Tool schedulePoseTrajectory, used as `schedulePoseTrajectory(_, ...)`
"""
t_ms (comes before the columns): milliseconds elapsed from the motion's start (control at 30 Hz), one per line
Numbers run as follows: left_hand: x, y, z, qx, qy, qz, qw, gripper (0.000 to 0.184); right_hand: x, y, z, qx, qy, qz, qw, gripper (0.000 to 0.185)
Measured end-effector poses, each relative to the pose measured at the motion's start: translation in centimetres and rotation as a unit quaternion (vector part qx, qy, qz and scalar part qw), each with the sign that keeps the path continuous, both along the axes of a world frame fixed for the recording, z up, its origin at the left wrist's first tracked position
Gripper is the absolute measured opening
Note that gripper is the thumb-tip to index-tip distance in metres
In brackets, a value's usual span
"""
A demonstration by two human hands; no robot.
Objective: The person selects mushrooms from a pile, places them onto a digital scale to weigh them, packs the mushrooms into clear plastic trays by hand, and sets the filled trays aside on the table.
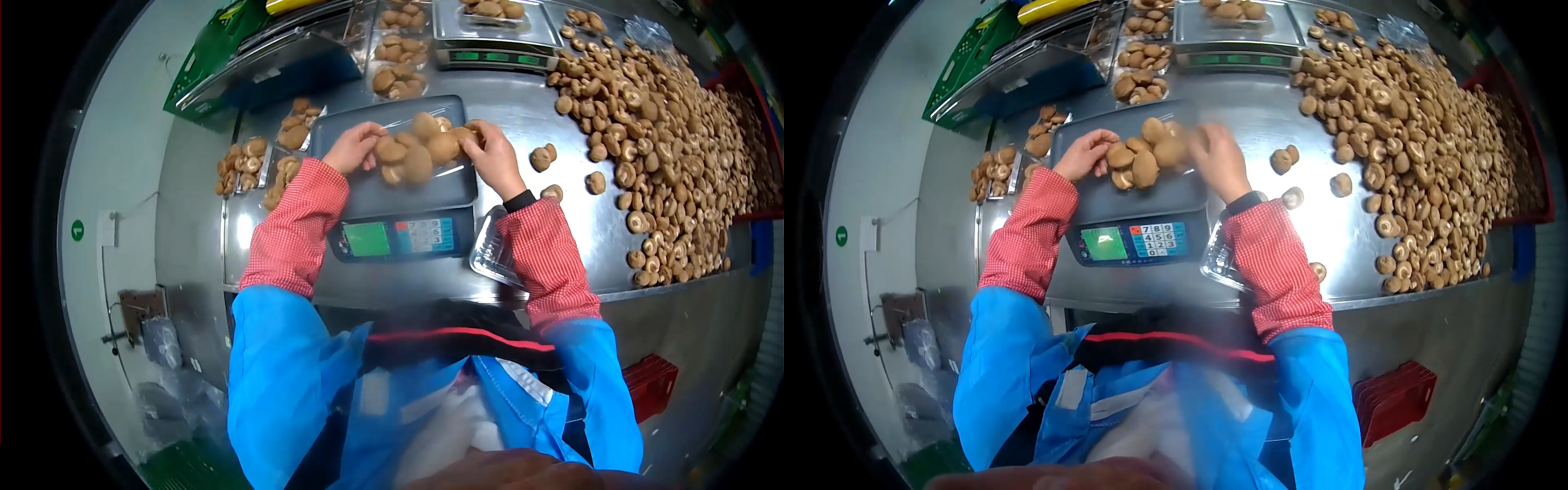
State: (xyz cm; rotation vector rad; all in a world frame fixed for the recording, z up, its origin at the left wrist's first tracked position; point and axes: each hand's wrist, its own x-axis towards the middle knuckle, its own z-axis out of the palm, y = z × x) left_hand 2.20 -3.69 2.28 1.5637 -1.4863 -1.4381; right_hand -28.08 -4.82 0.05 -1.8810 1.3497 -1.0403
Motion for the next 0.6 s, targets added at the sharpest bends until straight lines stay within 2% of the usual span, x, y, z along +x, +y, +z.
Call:
schedulePoseTrajectory(33,0.6,0.1,-0.7,0.001,-0.036,-0.004,0.999,0.027,1.0,-0.6,-0.9,0.035,-0.064,0.019,0.997,0.029)
schedulePoseTrajectory(133,1.4,1.2,-1.8,-0.053,-0.029,0.059,0.996,0.032,1.5,-0.9,-1.1,0.156,-0.204,-0.004,0.966,0.028)
schedulePoseTrajectory(167,1.7,1.5,-1.9,-0.068,-0.072,0.076,0.992,0.036,1.1,-1.1,-1.2,0.173,-0.237,-0.011,0.956,0.026)
schedulePoseTrajectory(267,2.9,1.8,-3.5,-0.246,-0.118,0.162,0.948,0.037,-0.8,-1.0,-1.2,0.154,-0.245,-0.037,0.956,0.025)
schedulePoseTrajectory(300,2.6,2.4,-2.6,-0.236,-0.099,0.195,0.947,0.040,-1.4,-0.6,-0.3,0.179,-0.261,-0.054,0.947,0.028)
schedulePoseTrajectory(400,1.3,3.8,-0.3,-0.286,-0.127,0.197,0.929,0.043,-3.5,-0.2,0.0,0.213,-0.303,-0.079,0.925,0.029)
schedulePoseTrajectory(467,-0.5,4.5,2.4,-0.307,-0.151,0.156,0.927,0.057,-5.3,-0.3,0.1,0.216,-0.361,-0.116,0.900,0.025)
schedulePoseTrajectory(533,-2.1,4.7,3.9,-0.347,-0.203,0.099,0.910,0.067,-9.4,-1.0,-2.3,0.209,-0.399,-0.098,0.888,0.025)
schedulePoseTrajectory(600,-3.4,4.1,4.2,-0.378,-0.213,0.042,0.900,0.076,-11.9,-0.4,-2.9,0.223,-0.303,-0.167,0.911,0.029)
